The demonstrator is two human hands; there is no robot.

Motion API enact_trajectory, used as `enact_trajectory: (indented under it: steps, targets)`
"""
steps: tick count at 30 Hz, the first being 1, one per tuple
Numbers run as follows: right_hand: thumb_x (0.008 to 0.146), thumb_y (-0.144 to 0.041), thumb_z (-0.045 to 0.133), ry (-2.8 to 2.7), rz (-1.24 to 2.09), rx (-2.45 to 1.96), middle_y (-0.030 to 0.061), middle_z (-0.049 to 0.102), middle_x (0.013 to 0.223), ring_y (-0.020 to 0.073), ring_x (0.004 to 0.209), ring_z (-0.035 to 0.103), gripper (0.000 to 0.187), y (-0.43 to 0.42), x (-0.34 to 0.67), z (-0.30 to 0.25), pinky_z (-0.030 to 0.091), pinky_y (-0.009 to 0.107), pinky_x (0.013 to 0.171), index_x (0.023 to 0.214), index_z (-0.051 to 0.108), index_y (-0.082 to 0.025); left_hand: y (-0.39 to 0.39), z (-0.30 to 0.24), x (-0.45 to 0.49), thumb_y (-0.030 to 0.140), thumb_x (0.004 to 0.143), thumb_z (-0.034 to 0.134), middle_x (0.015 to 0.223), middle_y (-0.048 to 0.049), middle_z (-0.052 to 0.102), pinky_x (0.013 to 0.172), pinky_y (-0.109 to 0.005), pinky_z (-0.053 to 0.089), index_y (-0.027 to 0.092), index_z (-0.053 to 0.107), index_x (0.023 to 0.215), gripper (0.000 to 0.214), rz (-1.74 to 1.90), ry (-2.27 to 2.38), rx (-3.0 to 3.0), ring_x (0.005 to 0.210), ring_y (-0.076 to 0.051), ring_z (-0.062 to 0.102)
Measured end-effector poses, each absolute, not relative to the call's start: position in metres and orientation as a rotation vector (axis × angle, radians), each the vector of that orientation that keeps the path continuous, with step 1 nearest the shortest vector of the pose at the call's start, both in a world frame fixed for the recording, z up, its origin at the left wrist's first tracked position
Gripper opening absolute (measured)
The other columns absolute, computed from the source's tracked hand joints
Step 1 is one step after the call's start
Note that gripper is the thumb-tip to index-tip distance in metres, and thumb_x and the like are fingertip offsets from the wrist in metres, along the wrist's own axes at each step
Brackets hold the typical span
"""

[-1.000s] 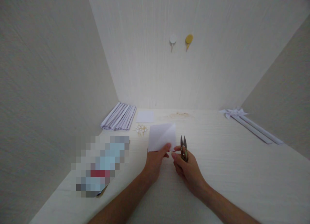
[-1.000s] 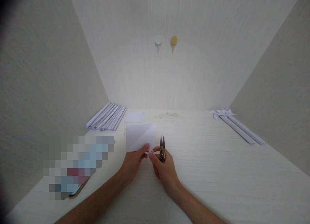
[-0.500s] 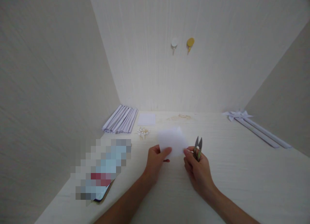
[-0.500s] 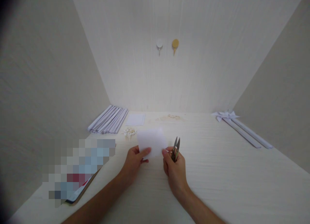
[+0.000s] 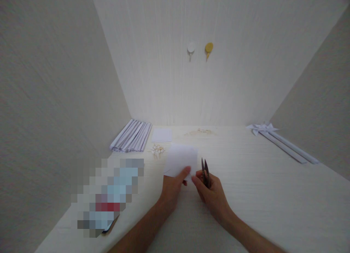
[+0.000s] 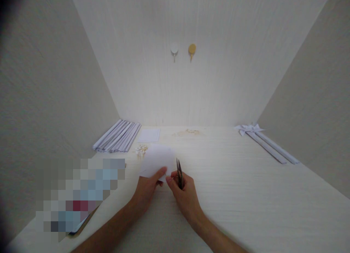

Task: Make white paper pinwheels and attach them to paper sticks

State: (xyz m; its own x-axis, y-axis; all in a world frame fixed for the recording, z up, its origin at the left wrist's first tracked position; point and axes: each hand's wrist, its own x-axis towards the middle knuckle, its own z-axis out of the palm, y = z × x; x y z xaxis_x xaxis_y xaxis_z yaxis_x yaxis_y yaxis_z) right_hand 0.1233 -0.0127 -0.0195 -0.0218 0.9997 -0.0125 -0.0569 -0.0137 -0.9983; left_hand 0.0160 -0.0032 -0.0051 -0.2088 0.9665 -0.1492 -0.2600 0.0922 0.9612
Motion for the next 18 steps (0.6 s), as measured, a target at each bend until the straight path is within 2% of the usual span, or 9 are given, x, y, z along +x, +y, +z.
enact_trajectory:
  steps: [5,13,18]
  targets:
    - [0.069,-0.038,0.055,-1.183,1.276,-1.145,-0.0094,0.03,0.042,0.0027,0.035,0.023,0.025,-0.0143,0.1234,-0.019,0.016,0.017,0.032,0.063,0.044,-0.017,-0.0026,-0.0076,0.0172,0.028,0.057,0.064,0.049,0.0024,0.051,0.038,-0.019,0.036,0.013,0.055,0.058,0.018,1.328,1.239,0.941,0.041,-0.007,0.043]
    - [0.07,-0.036,0.054,-1.167,1.339,-1.086,-0.0104,0.028,0.04,0.003,0.034,0.022,0.021,-0.0152,0.1245,-0.0158,0.016,0.017,0.032,0.073,0.051,-0.016,-0.0008,-0.0083,0.0147,0.028,0.054,0.066,0.057,0.001,0.054,0.039,-0.018,0.036,0.013,0.055,0.067,0.022,1.404,1.171,0.767,0.046,-0.008,0.046]
    - [0.065,-0.034,0.059,-1.233,1.233,-1.123,-0.0095,0.026,0.044,0.0028,0.036,0.021,0.02,-0.0126,0.126,-0.0179,0.016,0.019,0.033,0.067,0.053,-0.015,-0.0022,-0.0092,0.0153,0.03,0.055,0.065,0.05,0.0021,0.05,0.04,-0.019,0.035,0.013,0.053,0.057,0.021,1.375,1.167,0.838,0.044,-0.007,0.043]
